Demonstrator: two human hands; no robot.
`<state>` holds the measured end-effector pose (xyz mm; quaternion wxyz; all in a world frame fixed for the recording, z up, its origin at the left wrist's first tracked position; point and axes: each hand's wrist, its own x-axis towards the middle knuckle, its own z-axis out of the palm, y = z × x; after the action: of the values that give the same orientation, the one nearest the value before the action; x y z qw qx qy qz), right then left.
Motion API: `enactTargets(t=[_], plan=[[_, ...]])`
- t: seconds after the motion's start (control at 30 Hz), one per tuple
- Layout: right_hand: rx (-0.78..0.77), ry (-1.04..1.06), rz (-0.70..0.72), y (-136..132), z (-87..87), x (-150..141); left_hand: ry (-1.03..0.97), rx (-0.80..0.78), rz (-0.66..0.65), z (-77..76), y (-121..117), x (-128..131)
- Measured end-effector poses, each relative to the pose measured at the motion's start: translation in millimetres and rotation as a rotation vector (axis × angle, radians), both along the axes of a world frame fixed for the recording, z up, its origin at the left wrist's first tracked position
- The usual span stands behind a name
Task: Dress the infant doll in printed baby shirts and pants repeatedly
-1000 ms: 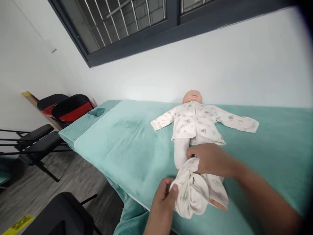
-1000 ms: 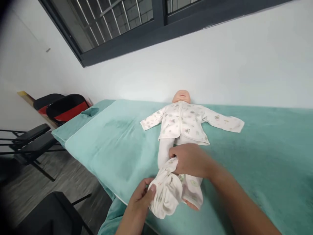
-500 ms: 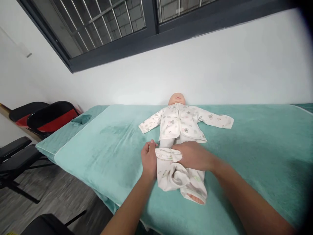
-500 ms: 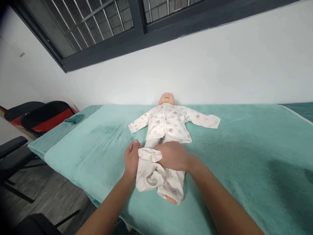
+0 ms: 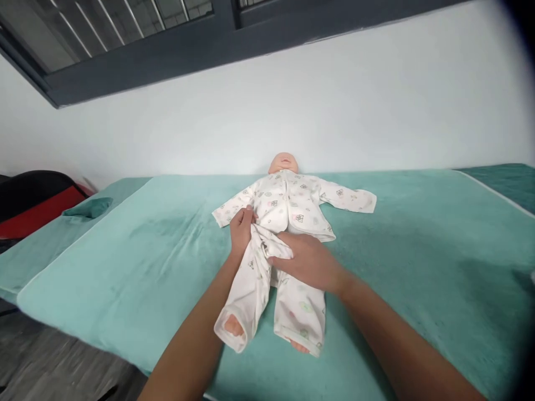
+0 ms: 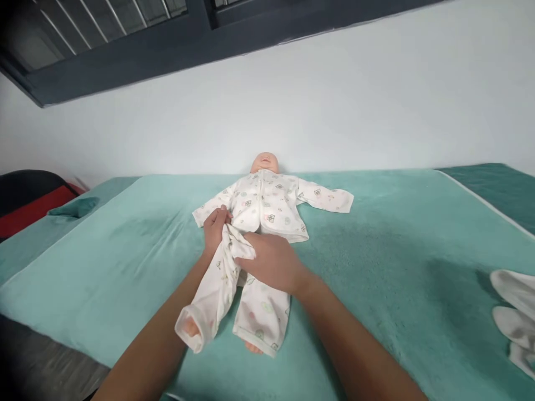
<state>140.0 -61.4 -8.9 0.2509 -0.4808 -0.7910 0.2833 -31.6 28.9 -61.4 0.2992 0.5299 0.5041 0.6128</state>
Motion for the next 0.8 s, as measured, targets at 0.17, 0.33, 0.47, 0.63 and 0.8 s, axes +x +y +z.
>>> enactTargets(t=[0.17, 0.33, 0.47, 0.63, 0.8], plan=[[0.055, 0.159, -0.261, 7.6, -8.5, -1.0, -0.096, -0.170, -0.156, 7.0, -9.5, -3.6], [0.178, 0.324, -0.407, 9.9, -9.3, 14.6, 0.042, -0.190, -0.465, 28.2, -33.6, -11.1], [0.359, 0.424, -0.542, 16.3, -12.4, 25.3, 0.199, -0.239, -0.648, 41.7, -40.8, -22.6], [0.385, 0.180, -0.625, 25.8, -22.2, 28.5, 0.219, -0.307, -0.560, 41.7, -38.5, -24.3], [0.283, 0.109, -0.537, 21.8, -21.6, 26.5, 0.210, -0.321, -0.641, 44.2, -40.3, -26.3]])
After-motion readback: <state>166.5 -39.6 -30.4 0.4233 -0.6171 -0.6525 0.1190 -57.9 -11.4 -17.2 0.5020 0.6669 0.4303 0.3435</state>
